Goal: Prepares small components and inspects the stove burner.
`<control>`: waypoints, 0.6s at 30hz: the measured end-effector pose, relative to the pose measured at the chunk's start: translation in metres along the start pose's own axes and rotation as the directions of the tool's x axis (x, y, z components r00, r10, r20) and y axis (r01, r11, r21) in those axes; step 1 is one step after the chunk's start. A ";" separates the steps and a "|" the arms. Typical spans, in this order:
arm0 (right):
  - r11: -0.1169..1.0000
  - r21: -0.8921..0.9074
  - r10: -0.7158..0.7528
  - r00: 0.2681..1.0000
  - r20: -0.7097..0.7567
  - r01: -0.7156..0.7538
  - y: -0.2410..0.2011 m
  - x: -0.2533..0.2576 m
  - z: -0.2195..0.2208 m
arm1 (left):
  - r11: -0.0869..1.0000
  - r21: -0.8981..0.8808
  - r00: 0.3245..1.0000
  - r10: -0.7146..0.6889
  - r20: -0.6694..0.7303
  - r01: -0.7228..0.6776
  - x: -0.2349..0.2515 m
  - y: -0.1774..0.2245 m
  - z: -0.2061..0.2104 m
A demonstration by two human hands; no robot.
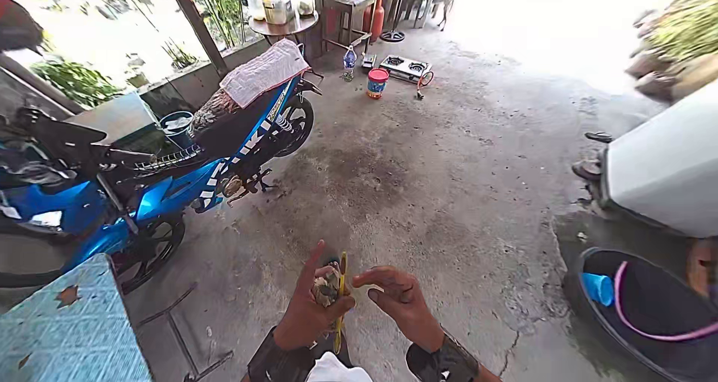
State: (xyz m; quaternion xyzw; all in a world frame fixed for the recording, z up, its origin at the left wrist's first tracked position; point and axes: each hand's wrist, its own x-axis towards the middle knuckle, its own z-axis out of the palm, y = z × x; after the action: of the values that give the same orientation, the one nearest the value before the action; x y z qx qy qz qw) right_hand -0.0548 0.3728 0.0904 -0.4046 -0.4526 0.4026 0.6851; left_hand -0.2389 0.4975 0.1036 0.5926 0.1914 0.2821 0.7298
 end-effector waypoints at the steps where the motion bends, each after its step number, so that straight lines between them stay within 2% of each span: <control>1: 0.999 -0.034 0.035 0.999 -0.029 -0.036 0.008 0.022 -0.018 | 0.999 -0.026 0.998 0.032 0.062 -0.030 0.036 -0.004 -0.005; 3: 0.982 -0.120 0.142 0.990 -0.017 -0.143 0.015 0.066 -0.052 | 0.997 -0.047 0.979 0.070 0.192 -0.062 0.110 -0.009 -0.003; 5: 0.954 -0.185 0.234 0.972 -0.024 -0.235 0.010 0.105 -0.075 | 0.995 0.027 0.952 0.083 0.295 -0.095 0.181 -0.009 0.011; 8: 0.882 -0.259 0.332 0.908 -0.255 -0.395 -0.025 0.186 -0.100 | 0.966 0.204 0.916 0.066 0.395 -0.158 0.283 -0.004 0.032; 10: 0.885 -0.237 0.309 0.886 -0.345 -0.401 -0.027 0.230 -0.138 | 0.965 0.212 0.898 0.051 0.436 -0.157 0.350 -0.009 0.043; 12: 0.920 -0.193 0.252 0.891 -0.378 -0.342 -0.004 0.260 -0.190 | 0.951 0.230 0.884 0.081 0.460 -0.207 0.417 -0.023 0.054; 14: 0.876 -0.104 0.376 0.802 -0.464 -0.472 -0.020 0.319 -0.228 | 0.913 0.327 0.880 0.069 0.470 -0.246 0.487 -0.026 0.065; 16: 0.846 -0.036 0.453 0.754 -0.475 -0.531 -0.029 0.379 -0.273 | 0.864 0.484 0.905 -0.092 0.415 -0.134 0.561 0.004 0.086; 17: 0.859 -0.010 0.449 0.762 -0.467 -0.512 -0.023 0.403 -0.299 | 0.834 0.545 0.910 -0.156 0.383 -0.086 0.597 0.010 0.094; 18: 0.880 -0.005 0.420 0.784 -0.457 -0.475 -0.011 0.423 -0.327 | 0.827 0.557 0.923 -0.155 0.351 -0.073 0.630 0.004 0.100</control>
State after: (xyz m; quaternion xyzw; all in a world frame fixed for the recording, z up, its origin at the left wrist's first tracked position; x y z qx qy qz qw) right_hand 0.3687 0.6951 0.1390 -0.6213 -0.1989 0.4229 0.6289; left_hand 0.3049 0.8243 0.1648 0.8191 0.1330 0.0766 0.5527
